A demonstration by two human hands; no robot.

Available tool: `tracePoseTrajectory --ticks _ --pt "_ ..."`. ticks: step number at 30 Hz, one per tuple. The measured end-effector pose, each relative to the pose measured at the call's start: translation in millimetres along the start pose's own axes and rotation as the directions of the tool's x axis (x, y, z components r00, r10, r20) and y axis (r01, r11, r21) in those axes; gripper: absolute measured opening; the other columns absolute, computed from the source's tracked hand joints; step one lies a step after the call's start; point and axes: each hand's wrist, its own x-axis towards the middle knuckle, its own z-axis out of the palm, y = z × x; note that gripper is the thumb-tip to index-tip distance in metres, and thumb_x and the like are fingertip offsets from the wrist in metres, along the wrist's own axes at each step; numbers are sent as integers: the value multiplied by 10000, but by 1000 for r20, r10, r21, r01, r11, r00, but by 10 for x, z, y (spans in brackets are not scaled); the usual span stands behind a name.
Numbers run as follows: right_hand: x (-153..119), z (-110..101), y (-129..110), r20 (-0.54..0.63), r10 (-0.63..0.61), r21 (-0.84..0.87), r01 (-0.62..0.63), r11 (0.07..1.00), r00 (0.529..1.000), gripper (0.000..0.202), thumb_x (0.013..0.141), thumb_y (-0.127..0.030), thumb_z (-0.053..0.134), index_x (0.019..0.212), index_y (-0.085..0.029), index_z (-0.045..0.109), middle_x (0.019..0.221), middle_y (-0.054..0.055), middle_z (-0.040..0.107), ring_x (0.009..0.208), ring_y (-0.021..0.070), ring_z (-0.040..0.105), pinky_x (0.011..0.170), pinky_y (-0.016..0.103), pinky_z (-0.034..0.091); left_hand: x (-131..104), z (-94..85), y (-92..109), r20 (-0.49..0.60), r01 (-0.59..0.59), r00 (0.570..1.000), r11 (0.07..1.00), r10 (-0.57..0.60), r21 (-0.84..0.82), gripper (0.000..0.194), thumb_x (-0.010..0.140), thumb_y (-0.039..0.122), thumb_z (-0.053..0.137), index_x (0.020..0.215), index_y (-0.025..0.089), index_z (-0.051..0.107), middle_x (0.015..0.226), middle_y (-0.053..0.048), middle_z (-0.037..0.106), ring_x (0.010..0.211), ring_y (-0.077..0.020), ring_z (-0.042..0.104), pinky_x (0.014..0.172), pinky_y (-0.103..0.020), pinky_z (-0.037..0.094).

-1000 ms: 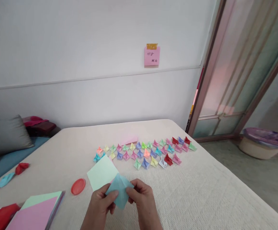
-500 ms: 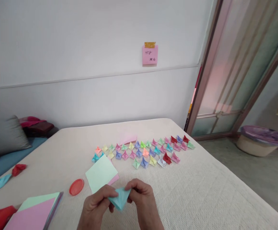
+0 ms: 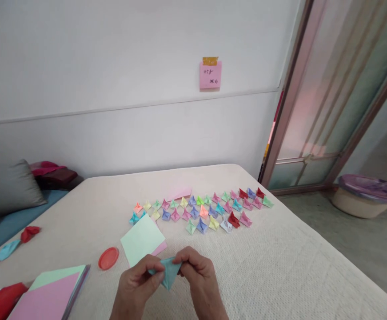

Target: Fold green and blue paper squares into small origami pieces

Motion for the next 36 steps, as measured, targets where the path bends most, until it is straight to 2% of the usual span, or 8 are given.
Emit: tracePoseTrajectory --ticks 4,7,13,16,20,26,31,36 --pt "-7 -23 37 4 12 41 -12 999 1000 146 727 -163 617 837 -222 693 684 -20 587 686 141 486 638 251 376 6 13 -10 -48 -11 999 1000 10 -5 88 742 259 681 692 194 651 662 26 552 590 -108 440 543 -201 334" --pt "22 -12 67 -10 37 141 -35 989 999 306 681 -259 734 976 -249 657 717 -22 604 686 146 509 619 250 391 2 15 13 -53 -37 998 999 38 14 107 755 268 673 686 192 641 664 24 554 591 -111 446 545 -200 341" --pt "51 27 73 -1 110 193 -108 975 994 167 654 -282 780 686 -178 654 549 -48 537 541 89 430 530 214 332 -15 34 38 -25 -98 995 994 99 36 120 769 281 665 687 194 651 679 11 595 612 -121 499 565 -202 375" --pt "45 25 71 -7 110 188 -107 976 994 174 655 -293 780 661 -172 656 520 -52 523 528 90 427 526 218 333 -28 36 36 -40 -25 999 1000 25 -4 110 746 299 691 809 209 675 696 12 623 626 -127 536 589 -205 405" --pt "37 22 61 -17 95 196 -89 977 995 179 656 -300 773 641 -169 652 497 -54 509 512 93 419 513 223 320 -25 31 38 -45 116 992 987 -122 -115 373 685 333 741 1026 215 647 821 -19 672 724 -175 598 655 -247 455" --pt "15 49 -28 -42 63 153 -56 987 997 219 701 -323 730 593 -160 631 494 -43 496 524 100 417 527 233 328 16 18 68 62 138 989 990 -135 -36 250 693 350 717 866 170 697 679 -7 635 628 -143 511 594 -231 390" --pt "-5 52 -59 -104 45 97 -35 995 994 165 665 -285 758 627 -172 644 516 -48 502 525 98 418 517 229 328 28 24 110 91 143 986 989 -140 -25 226 680 346 705 818 167 707 637 9 580 592 -127 436 553 -221 336" --pt "0 35 -45 -127 44 68 -36 997 991 210 675 -285 746 561 -173 610 480 -46 500 502 105 421 508 244 321 38 25 86 99 172 981 984 -166 -46 204 658 322 706 789 166 707 621 12 566 570 -119 411 544 -220 327"
